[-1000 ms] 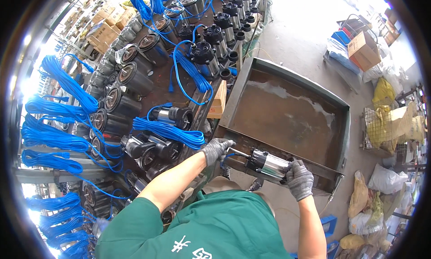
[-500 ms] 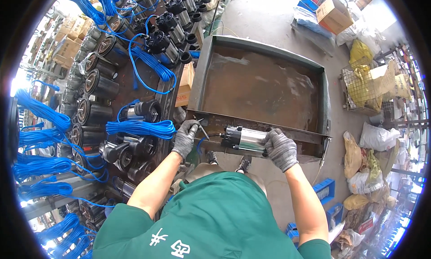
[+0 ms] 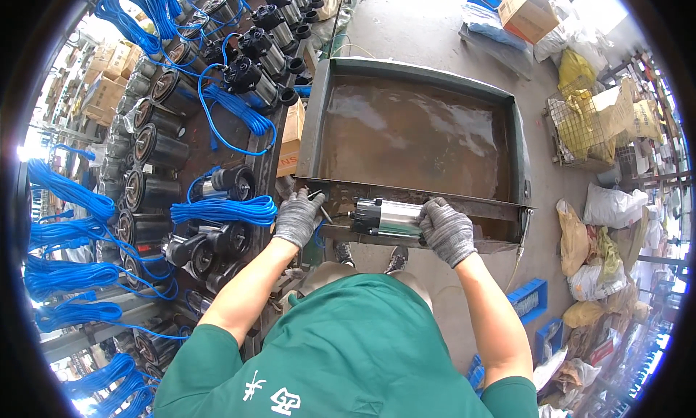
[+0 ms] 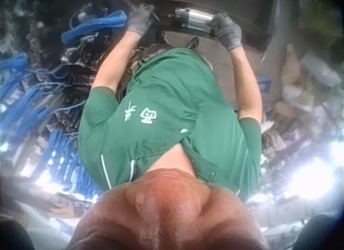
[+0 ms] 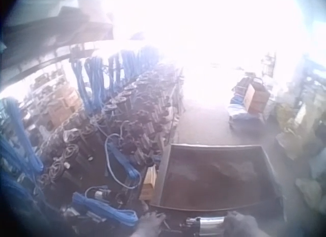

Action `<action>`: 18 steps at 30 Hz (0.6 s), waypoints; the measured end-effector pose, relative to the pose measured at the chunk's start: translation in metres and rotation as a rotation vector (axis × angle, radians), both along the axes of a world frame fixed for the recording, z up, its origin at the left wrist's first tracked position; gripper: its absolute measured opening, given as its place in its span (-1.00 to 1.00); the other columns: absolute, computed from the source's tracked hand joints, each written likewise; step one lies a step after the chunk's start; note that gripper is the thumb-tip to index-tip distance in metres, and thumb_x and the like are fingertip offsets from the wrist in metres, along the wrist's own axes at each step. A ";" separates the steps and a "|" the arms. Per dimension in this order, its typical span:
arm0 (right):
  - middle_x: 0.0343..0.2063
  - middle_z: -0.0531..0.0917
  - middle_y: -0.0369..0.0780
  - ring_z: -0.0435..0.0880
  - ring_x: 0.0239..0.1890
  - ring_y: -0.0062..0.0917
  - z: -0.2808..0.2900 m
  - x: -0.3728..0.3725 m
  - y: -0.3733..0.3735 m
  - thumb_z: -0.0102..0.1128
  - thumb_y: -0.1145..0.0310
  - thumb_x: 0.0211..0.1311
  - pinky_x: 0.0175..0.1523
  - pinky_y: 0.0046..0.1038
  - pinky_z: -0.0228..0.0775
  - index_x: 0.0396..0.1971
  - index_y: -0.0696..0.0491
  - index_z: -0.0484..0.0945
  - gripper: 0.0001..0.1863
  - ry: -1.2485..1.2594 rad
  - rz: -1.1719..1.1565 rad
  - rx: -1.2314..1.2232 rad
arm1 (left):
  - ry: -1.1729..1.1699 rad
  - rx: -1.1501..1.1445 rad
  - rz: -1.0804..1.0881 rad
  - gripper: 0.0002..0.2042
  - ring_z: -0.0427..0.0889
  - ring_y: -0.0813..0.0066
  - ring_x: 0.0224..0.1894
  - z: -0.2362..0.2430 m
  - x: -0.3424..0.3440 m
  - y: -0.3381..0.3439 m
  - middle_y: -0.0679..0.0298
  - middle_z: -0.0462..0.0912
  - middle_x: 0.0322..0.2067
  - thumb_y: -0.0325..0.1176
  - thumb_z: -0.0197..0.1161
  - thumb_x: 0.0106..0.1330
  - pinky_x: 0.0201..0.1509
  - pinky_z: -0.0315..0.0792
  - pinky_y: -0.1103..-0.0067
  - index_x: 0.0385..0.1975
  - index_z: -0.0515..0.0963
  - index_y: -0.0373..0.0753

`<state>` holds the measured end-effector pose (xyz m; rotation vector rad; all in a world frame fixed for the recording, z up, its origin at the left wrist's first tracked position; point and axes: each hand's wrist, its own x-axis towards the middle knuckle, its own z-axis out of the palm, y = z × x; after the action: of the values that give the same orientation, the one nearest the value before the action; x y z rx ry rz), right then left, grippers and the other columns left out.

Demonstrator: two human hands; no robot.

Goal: Submerging pump motors in a water tank to test for leaks and functionality during assembly.

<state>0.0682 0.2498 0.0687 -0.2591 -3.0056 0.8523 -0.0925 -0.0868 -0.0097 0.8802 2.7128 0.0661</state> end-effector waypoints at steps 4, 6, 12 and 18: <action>-0.24 0.71 -0.15 0.75 -0.28 -0.07 0.000 -0.001 0.001 0.27 0.27 0.38 -0.15 -0.06 0.63 -0.28 -0.05 0.64 -0.91 -0.026 -0.008 -0.024 | -0.013 -0.009 -0.046 -0.65 0.68 -0.10 0.12 -0.003 -0.015 0.007 -0.02 0.63 0.07 -0.20 0.35 0.42 0.18 0.59 0.08 0.17 0.62 -0.04; -0.24 0.71 -0.15 0.74 -0.28 -0.07 0.000 -0.001 0.001 0.26 0.27 0.39 -0.16 -0.06 0.63 -0.29 -0.06 0.63 -0.91 0.006 0.002 0.023 | -0.062 0.087 0.094 -0.70 0.70 -0.11 0.06 -0.008 -0.019 0.013 -0.04 0.64 0.02 -0.18 0.33 0.45 0.16 0.59 0.09 0.11 0.62 -0.07; -0.24 0.70 -0.15 0.74 -0.28 -0.07 0.001 0.001 -0.001 0.24 0.27 0.39 -0.17 -0.06 0.63 -0.29 -0.06 0.62 -0.91 0.059 0.008 0.076 | 0.019 0.303 0.090 -0.76 0.66 -0.18 0.01 -0.019 -0.037 0.007 -0.10 0.61 -0.07 -0.34 0.33 0.46 0.13 0.55 0.10 0.04 0.61 -0.24; -0.25 0.70 -0.16 0.74 -0.29 -0.10 -0.001 0.002 0.001 0.25 0.28 0.38 -0.18 -0.07 0.63 -0.28 -0.09 0.62 -0.94 0.059 -0.001 0.067 | 0.099 0.272 0.072 -0.77 0.67 -0.18 0.06 -0.015 -0.031 0.008 -0.11 0.62 -0.04 -0.46 0.27 0.41 0.16 0.58 0.12 0.03 0.65 -0.23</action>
<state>0.0703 0.2503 0.0678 -0.2308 -2.9722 0.7441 -0.1232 -0.0793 -0.0242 0.8774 2.8730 0.4270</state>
